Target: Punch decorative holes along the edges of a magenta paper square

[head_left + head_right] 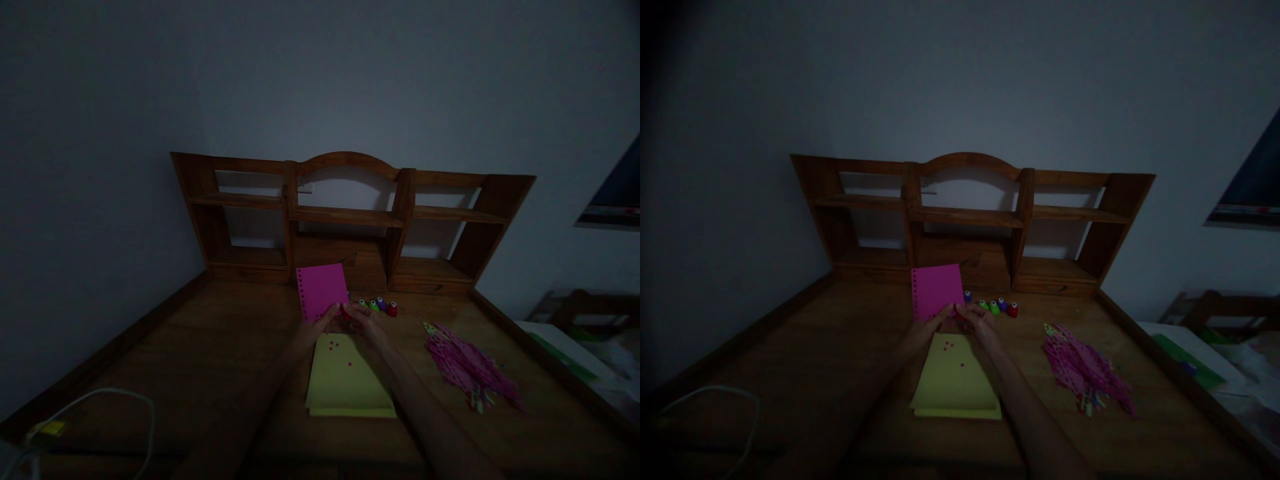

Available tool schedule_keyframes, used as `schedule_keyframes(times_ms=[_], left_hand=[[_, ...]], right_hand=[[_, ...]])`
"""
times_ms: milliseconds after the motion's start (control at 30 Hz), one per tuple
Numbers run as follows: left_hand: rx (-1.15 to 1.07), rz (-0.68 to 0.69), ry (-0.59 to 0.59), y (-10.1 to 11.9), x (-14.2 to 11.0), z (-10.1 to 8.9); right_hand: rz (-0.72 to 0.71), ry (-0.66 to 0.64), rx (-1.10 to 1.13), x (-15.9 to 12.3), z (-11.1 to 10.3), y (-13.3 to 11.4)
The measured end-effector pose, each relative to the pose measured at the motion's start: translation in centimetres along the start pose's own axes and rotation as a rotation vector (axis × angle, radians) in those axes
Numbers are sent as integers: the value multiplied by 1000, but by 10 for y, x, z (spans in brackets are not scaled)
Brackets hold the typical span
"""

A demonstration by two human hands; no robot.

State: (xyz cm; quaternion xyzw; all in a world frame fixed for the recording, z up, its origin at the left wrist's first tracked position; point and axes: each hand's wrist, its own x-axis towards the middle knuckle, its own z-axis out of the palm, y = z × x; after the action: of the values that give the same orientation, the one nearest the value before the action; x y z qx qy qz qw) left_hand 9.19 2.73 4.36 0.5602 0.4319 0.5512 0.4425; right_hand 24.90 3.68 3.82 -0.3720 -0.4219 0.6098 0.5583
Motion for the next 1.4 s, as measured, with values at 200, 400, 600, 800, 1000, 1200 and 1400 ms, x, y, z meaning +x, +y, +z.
schedule_keyframes(times_ms=[200,400,600,800,1000,1200,1400], left_hand=[[-97,1,95,-6,9,2],[-69,-30,205,-10,12,-3],[-125,-91,168,-20,15,-3],[-105,-66,158,-23,15,-3],[-63,-63,145,-14,13,-2],[-27,-1,242,-10,22,-9],[45,-54,252,-20,32,-19]], right_hand=[[-63,-71,-44,-1,3,3],[-46,-116,-138,-3,3,6],[0,-123,-115,-8,5,4],[25,-206,-160,-12,5,1],[45,-269,-143,-13,6,2],[45,-277,-138,-11,6,2],[61,-282,-132,-14,8,-2]])
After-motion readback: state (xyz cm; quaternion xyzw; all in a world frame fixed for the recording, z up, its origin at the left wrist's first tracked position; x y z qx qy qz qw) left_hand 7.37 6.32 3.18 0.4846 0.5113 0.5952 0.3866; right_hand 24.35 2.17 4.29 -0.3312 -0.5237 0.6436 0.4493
